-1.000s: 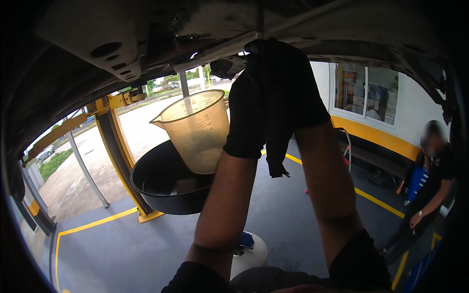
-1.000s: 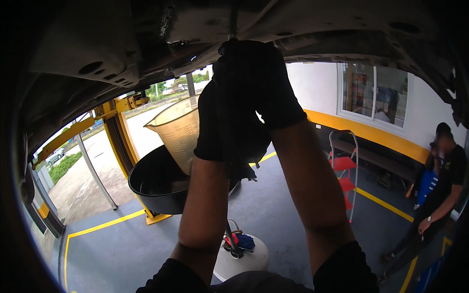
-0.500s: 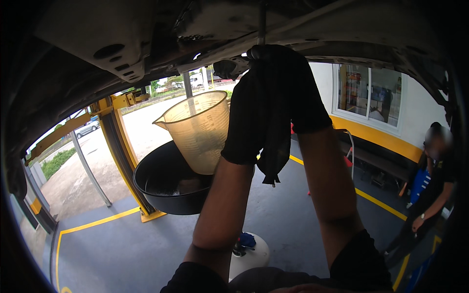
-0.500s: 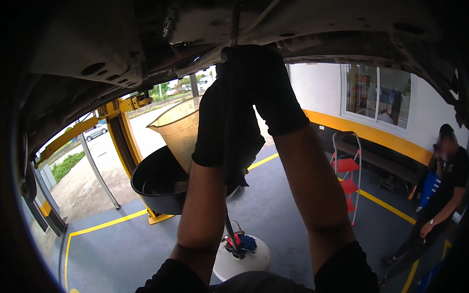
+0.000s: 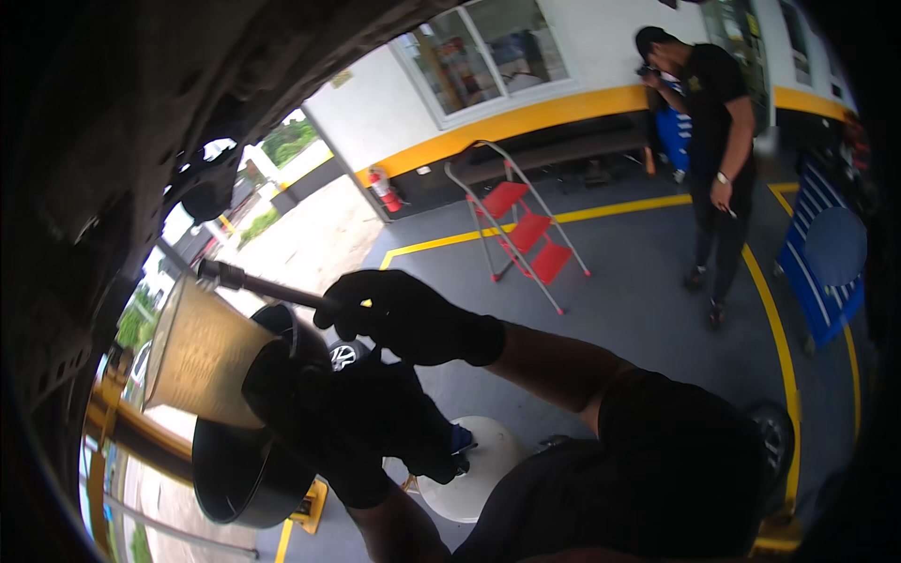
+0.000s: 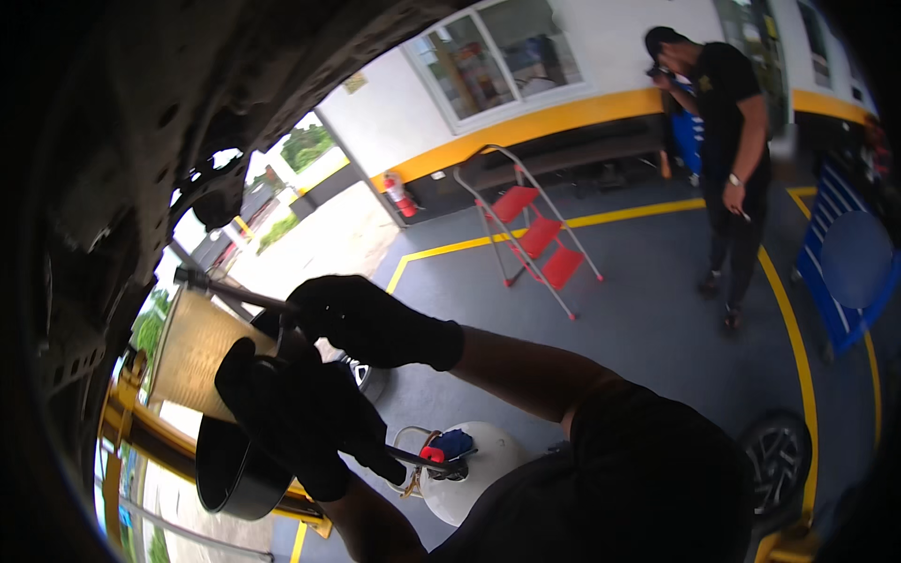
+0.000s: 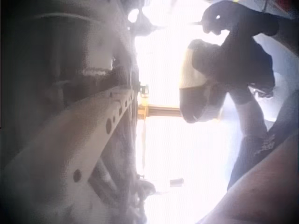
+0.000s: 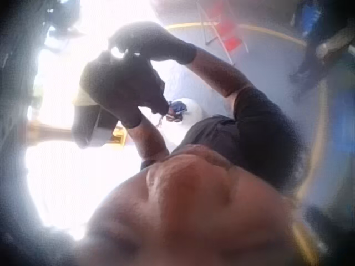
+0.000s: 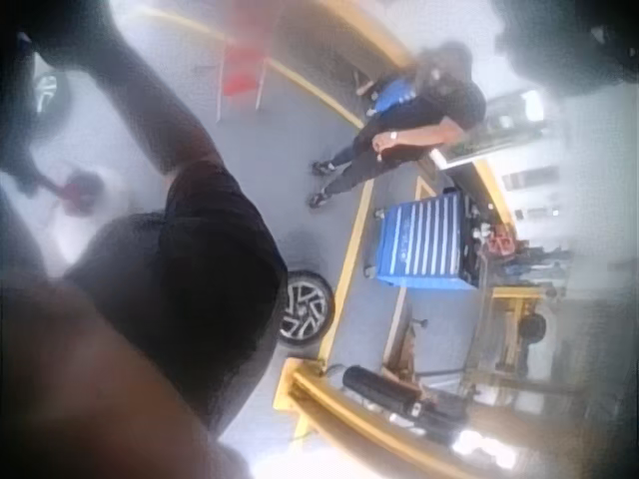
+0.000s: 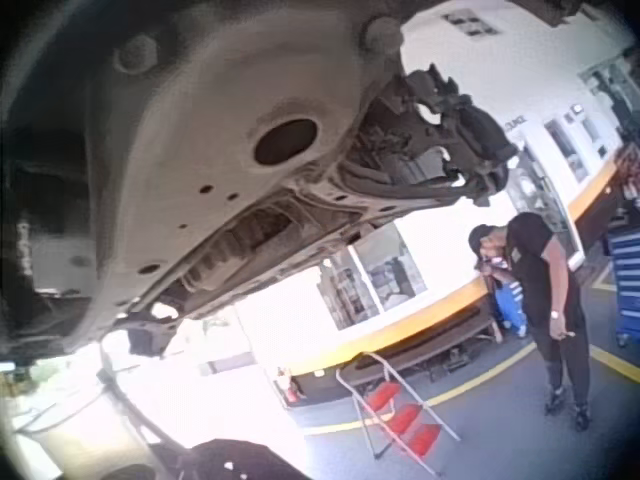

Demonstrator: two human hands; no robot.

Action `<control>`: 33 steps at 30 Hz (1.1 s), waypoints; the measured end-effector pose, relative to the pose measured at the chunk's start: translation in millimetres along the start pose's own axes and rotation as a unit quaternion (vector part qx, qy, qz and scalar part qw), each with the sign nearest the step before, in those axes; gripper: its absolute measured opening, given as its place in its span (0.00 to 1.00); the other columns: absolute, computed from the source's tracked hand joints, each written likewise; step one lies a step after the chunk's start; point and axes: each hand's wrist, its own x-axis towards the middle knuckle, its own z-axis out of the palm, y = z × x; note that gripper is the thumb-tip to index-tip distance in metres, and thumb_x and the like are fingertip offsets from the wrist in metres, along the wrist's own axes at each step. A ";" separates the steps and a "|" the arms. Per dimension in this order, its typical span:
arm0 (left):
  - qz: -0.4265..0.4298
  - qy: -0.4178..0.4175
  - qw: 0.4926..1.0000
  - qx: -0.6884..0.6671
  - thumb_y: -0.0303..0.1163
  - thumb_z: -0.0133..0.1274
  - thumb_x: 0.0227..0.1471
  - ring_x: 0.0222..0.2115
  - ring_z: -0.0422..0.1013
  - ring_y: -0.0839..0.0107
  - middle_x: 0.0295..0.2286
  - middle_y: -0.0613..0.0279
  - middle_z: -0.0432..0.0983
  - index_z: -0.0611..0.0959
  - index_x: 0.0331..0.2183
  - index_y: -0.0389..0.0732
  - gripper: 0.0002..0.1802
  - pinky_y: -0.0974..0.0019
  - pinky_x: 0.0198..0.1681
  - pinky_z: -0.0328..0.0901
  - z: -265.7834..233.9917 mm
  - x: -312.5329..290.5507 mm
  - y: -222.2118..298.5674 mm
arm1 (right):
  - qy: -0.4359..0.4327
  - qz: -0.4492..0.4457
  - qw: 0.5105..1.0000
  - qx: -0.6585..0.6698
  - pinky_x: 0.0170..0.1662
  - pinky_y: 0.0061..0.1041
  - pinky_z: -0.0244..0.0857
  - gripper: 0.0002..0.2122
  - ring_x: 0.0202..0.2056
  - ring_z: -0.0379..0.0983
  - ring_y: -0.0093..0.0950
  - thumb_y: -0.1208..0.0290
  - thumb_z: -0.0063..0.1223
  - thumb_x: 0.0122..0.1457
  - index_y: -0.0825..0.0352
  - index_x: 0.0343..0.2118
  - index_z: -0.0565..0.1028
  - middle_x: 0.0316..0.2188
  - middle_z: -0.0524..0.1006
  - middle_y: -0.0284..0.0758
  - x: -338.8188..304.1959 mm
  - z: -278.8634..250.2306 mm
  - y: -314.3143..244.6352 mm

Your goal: The person drains oil from a car's engine using a wrench to loosen the drain plug, allowing oil to flow into a collection container. The person then retightens the plug and retrieves a new tool from a toolbox.

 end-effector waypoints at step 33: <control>0.510 -0.669 0.353 -0.409 0.44 0.58 0.53 0.15 0.74 0.70 0.15 0.67 0.74 0.81 0.20 0.49 0.14 0.65 0.16 0.66 362.9 -368.8 333.1 | 0.016 0.692 0.670 -0.267 0.39 0.38 0.74 0.10 0.34 0.80 0.37 0.62 0.48 0.66 0.62 0.42 0.74 0.30 0.80 0.36 -571.5 -272.6 -341.0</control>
